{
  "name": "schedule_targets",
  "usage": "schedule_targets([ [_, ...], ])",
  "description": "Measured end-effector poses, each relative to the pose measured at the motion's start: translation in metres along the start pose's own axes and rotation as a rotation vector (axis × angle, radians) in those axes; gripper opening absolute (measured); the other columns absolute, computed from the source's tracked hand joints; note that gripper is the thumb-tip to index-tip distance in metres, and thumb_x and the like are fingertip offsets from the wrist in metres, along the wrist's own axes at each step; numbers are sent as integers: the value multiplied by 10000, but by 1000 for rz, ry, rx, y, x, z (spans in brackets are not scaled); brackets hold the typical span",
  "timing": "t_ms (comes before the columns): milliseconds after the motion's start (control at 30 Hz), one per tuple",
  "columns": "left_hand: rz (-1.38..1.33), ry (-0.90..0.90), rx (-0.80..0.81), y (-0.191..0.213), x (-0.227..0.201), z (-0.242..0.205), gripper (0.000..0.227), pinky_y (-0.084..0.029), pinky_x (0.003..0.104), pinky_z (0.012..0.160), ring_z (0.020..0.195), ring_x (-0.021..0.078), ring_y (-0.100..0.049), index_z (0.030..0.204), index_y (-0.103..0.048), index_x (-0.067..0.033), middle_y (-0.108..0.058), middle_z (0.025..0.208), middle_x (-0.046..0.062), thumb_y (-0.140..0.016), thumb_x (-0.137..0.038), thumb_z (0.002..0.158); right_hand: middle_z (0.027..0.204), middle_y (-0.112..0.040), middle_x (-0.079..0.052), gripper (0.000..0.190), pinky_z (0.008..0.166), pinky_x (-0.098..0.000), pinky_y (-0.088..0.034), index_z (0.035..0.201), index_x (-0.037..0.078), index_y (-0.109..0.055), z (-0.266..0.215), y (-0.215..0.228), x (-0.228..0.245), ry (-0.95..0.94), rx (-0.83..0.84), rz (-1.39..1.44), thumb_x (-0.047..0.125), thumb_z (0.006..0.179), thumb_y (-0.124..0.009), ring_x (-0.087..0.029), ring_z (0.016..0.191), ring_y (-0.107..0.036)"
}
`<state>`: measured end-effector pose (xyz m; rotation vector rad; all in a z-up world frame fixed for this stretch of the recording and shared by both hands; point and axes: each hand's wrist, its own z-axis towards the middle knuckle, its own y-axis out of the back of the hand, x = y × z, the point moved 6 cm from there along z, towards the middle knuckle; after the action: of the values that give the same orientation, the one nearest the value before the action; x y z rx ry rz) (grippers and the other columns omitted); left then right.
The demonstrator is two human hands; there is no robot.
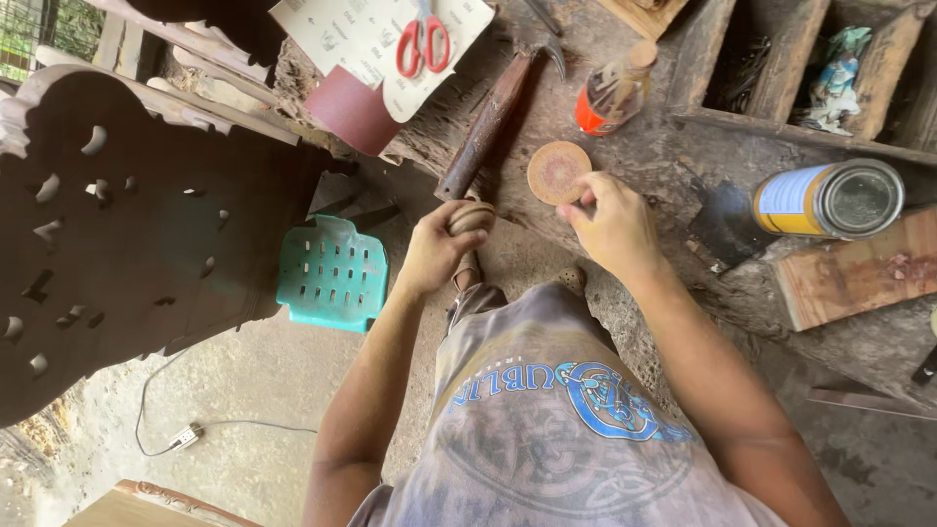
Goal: The person retrieves a roll of sandpaper and scissors, then cuts a circular piece of sandpaper to fit a sanding pad. They apply adhesive from a bottle to the sandpaper disc and attach it to the pad.
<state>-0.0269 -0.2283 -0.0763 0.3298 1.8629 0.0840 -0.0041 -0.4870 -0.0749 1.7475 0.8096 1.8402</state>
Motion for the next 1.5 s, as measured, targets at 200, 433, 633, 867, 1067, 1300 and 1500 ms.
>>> schedule_targets([
  [200, -60, -10, -49, 52, 0, 12, 393, -562, 270, 880, 953, 118, -681, 1203, -684, 0, -741, 1046, 53, -760, -53, 821, 977, -699, -150, 384, 740, -430, -539, 1154, 27, -663, 40, -39, 31, 158, -169, -46, 206, 882, -867, -322, 857, -677],
  [433, 291, -21, 99, 86, -33, 24, 381, -559, 313, 842, 894, 156, -721, 1191, -705, -45, -759, 991, 113, -782, -67, 818, 1163, -649, -128, 528, 794, -360, -579, 1299, 42, -573, 25, 18, 1, -331, -415, 74, 224, 922, -896, -244, 906, -664],
  [633, 87, -253, 299, 42, -59, 11, 367, -595, 364, 906, 1061, 242, -729, 1230, -662, -91, -755, 1143, 98, -715, -92, 867, 1329, -631, -194, 980, 977, -479, -517, 1477, -43, -377, 60, 24, 5, -19, -583, 31, 208, 760, -997, -351, 1148, -642],
  [867, 437, -793, 174, -54, -70, 25, 457, -481, 442, 1085, 1252, 340, -568, 1344, -598, -72, -583, 1357, 119, -694, -33, 899, 1281, -707, -121, 694, 1022, -433, -589, 1390, 34, -527, 36, 45, -5, -111, -523, 232, 129, 887, -996, -286, 1150, -725],
  [1067, 780, -878, 154, -142, -68, 49, 594, -396, 534, 1201, 1385, 430, -405, 1494, -449, -103, -412, 1545, 145, -629, -112, 929, 1237, -600, -114, 733, 1092, -416, -537, 1390, -22, -459, -65, 87, -18, -39, -547, 188, 127, 858, -940, -289, 1133, -631],
  [1300, 472, -956, 168, -125, -128, 24, 635, -358, 601, 1206, 1439, 468, -385, 1485, -458, -94, -422, 1529, 208, -733, -291, 948, 1221, -682, -166, 761, 998, -417, -558, 1358, 43, -514, -91, 89, -42, -288, -304, 132, 177, 713, -896, -304, 1138, -694],
  [1500, 440, -818, 575, -122, -160, 30, 401, -607, 386, 924, 1080, 315, -724, 1363, -638, -133, -714, 1174, 107, -730, -119, 974, 1239, -646, -243, 806, 986, -489, -518, 1347, 12, -508, -86, 76, -32, -103, -242, 1, 166, 656, -893, -414, 1160, -634],
])
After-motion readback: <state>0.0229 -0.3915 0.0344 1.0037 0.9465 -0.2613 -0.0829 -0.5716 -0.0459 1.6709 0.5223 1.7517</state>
